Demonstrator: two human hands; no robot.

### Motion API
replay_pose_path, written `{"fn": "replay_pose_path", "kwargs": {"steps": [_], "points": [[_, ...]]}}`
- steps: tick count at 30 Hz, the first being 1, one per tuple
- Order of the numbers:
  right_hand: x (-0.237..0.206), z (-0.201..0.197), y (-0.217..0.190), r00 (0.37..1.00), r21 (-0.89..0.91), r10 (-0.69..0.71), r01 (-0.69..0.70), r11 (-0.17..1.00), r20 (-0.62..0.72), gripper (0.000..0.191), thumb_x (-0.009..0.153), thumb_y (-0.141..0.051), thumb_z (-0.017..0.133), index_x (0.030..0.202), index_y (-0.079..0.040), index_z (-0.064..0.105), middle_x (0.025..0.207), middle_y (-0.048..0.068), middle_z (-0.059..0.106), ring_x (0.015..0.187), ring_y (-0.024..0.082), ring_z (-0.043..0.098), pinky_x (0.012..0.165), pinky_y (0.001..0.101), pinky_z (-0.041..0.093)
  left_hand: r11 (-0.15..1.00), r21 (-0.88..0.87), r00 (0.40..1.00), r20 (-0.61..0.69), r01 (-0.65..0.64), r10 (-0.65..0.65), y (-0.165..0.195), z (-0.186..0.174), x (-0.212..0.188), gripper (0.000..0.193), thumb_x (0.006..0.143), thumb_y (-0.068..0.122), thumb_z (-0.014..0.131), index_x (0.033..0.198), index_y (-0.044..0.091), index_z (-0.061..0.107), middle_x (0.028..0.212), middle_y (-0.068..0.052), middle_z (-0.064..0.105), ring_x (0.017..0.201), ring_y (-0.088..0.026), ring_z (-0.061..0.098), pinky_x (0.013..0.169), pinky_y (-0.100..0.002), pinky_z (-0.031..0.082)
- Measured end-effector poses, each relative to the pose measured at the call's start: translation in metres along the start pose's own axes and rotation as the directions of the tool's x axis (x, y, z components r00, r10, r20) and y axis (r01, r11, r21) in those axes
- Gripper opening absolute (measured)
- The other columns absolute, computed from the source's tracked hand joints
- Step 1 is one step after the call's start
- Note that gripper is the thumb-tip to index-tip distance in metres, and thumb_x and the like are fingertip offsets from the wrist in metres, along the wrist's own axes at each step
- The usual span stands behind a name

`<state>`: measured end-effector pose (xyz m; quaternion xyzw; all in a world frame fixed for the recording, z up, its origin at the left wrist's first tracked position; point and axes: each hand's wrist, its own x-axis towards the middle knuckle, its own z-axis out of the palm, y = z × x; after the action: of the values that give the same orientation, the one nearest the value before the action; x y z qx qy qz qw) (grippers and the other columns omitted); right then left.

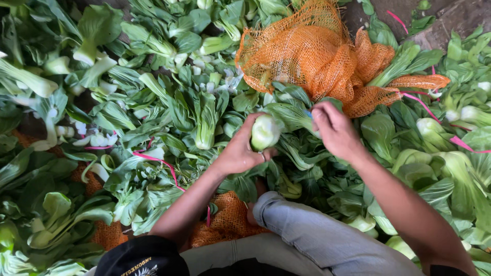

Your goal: The person sits on the floor surrounded by piles of bok choy and uses a utility knife to trim the base of the stems. They pick up individual heads, cut away the root end, and toss the trimmed vegetable aside, repeating this process continuously.

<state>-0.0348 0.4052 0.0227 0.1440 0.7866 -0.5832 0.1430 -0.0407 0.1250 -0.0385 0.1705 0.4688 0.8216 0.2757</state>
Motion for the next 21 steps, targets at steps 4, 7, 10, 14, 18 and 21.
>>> {"fn": "replay_pose_path", "kwargs": {"steps": [4,7,10,14,18,21], "points": [[-0.031,0.038,-0.020,0.928,-0.515,-0.348,0.365,0.775,0.134,0.016,0.100,-0.019,0.064,0.108,-0.006,0.064,0.077,0.003,0.070,0.062,0.016,0.065,0.056,0.0327,0.051,0.894,0.400,0.969,-0.050,-0.202,0.241,0.006,0.005,0.001,0.085,0.082,0.007,0.083,0.153,0.006,0.037,0.122,-0.009,0.064,0.112,-0.017,0.063,0.099,-0.035,0.053],[-0.043,0.053,-0.043,0.783,-0.633,-0.564,0.580,0.513,0.260,0.017,0.095,-0.018,0.072,0.104,-0.005,0.065,0.086,0.011,0.069,0.073,0.029,0.069,0.063,0.0388,0.053,0.941,0.335,0.986,-0.142,-0.037,0.089,0.006,0.007,-0.002,0.082,0.078,0.024,0.090,0.144,0.006,0.044,0.105,-0.005,0.069,0.097,-0.013,0.068,0.089,-0.031,0.058],[-0.046,0.059,-0.050,0.757,-0.650,-0.609,0.590,0.480,0.238,0.015,0.091,-0.016,0.073,0.100,-0.006,0.067,0.091,0.012,0.071,0.078,0.032,0.071,0.066,0.0400,0.055,0.899,0.437,0.978,-0.178,-0.024,0.113,0.007,0.008,-0.004,0.070,0.077,0.025,0.091,0.132,0.004,0.054,0.102,-0.004,0.070,0.093,-0.013,0.067,0.087,-0.031,0.058],[-0.056,0.057,-0.042,0.818,-0.580,-0.547,0.536,0.613,0.178,0.014,0.090,-0.020,0.073,0.094,-0.007,0.070,0.082,0.009,0.067,0.067,0.027,0.067,0.059,0.0410,0.052,0.911,0.412,0.990,-0.125,-0.002,0.058,0.011,0.014,0.001,0.061,0.073,0.015,0.086,0.125,0.003,0.058,0.097,-0.005,0.072,0.087,-0.013,0.068,0.082,-0.031,0.058],[-0.082,0.060,-0.038,0.887,-0.422,-0.428,0.460,0.781,0.174,0.030,0.101,-0.033,0.062,0.085,-0.008,0.060,0.064,0.008,0.052,0.059,0.024,0.055,0.057,0.0405,0.044,0.923,0.384,0.998,-0.063,0.016,0.009,0.020,0.020,0.005,0.065,0.068,0.015,0.088,0.125,0.003,0.059,0.097,-0.004,0.073,0.084,-0.012,0.068,0.077,-0.029,0.058],[-0.102,0.069,-0.040,0.913,-0.241,-0.338,0.389,0.889,0.227,0.050,0.112,-0.043,0.043,0.077,-0.007,0.047,0.061,0.003,0.045,0.057,0.018,0.044,0.056,0.0374,0.039,0.959,0.280,0.998,-0.035,-0.046,0.059,0.024,0.019,0.005,0.063,0.070,0.017,0.087,0.123,0.002,0.057,0.101,-0.003,0.073,0.084,-0.011,0.068,0.076,-0.028,0.057]]}}
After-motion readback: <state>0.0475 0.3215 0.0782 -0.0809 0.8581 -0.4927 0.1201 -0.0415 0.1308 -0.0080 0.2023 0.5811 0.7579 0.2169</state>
